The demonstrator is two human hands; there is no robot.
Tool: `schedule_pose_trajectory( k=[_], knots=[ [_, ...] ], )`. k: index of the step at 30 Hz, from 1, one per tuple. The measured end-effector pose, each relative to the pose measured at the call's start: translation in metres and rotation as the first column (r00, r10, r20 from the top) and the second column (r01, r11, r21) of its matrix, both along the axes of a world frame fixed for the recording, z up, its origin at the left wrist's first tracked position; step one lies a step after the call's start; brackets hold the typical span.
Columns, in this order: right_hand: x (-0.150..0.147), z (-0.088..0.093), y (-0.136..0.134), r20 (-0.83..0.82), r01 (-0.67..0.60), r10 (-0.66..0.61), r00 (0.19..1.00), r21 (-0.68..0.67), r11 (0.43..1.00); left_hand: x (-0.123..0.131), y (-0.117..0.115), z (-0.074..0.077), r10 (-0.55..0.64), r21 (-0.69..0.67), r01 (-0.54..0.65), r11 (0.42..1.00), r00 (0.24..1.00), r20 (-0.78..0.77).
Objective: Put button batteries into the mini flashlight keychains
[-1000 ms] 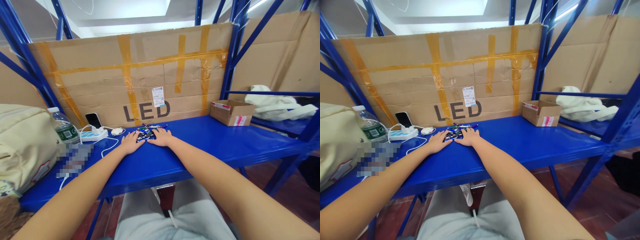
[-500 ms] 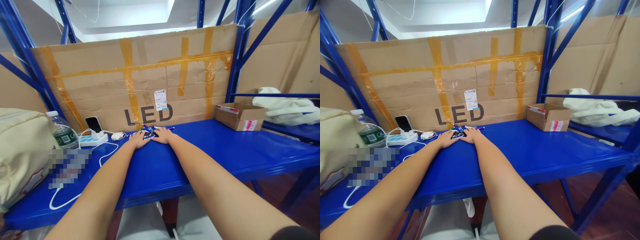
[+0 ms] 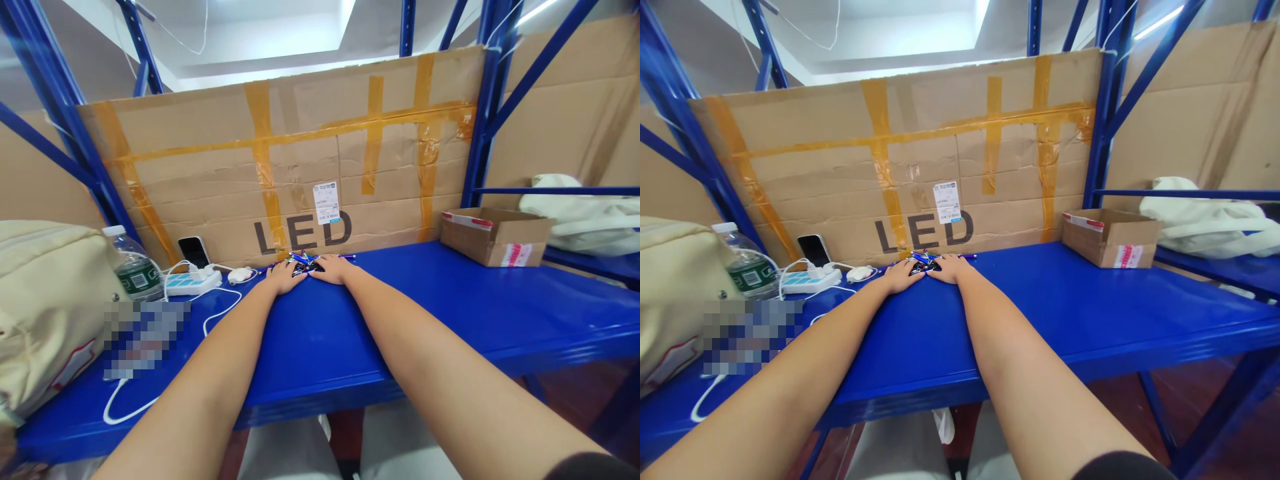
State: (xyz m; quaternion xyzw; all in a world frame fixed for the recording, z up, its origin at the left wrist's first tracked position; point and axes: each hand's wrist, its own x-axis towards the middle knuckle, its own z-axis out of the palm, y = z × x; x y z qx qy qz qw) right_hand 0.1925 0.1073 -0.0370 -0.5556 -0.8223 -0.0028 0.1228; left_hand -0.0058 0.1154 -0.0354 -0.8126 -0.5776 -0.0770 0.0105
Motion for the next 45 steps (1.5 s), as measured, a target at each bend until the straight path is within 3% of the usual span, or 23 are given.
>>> schedule_pose_trajectory(
  k=[4, 8, 10, 13, 21, 26, 31, 39, 45],
  knots=[
    [0.001, 0.001, -0.005, -0.012, -0.016, 0.018, 1.000, 0.128, 0.992, -0.002, -0.007, 0.003, 0.008, 0.076, -0.011, 0.997, 1.000, 0.029],
    [0.009, 0.009, -0.015, -0.108, 0.069, -0.041, 0.993, 0.270, 0.960, -0.006, -0.022, 0.011, -0.166, 0.275, 0.179, 0.945, 0.984, -0.070],
    [0.015, 0.013, -0.020, -0.144, 0.111, -0.072, 0.987, 0.285, 0.952, -0.006, -0.029, 0.013, -0.217, 0.285, 0.242, 0.927, 0.969, -0.116],
    [0.020, 0.017, -0.024, -0.178, 0.116, -0.068, 0.982, 0.275, 0.954, -0.003, -0.036, 0.014, -0.207, 0.237, 0.228, 0.945, 0.972, -0.107],
    [0.004, 0.018, -0.032, -0.245, -0.114, 0.140, 0.959, 0.115, 0.987, 0.006, -0.042, 0.019, -0.335, 0.208, 0.297, 0.932, 0.925, 0.177],
    [-0.005, 0.025, -0.038, -0.350, -0.133, 0.128, 0.928, 0.009, 0.991, 0.008, -0.043, 0.016, -0.371, 0.201, 0.315, 0.928, 0.837, 0.403],
    [-0.002, 0.027, -0.042, -0.445, -0.168, 0.084, 0.892, -0.153, 0.974, 0.009, -0.042, 0.016, -0.401, 0.245, 0.334, 0.910, 0.859, 0.319],
    [0.005, 0.031, -0.050, -0.588, -0.205, -0.036, 0.808, -0.338, 0.918, 0.014, -0.052, 0.020, -0.292, 0.202, 0.242, 0.949, 0.917, 0.274],
    [-0.003, 0.037, -0.059, -0.556, -0.216, -0.085, 0.827, -0.454, 0.865, 0.018, -0.054, 0.020, -0.426, 0.190, 0.392, 0.900, 0.883, 0.198]
  ],
)
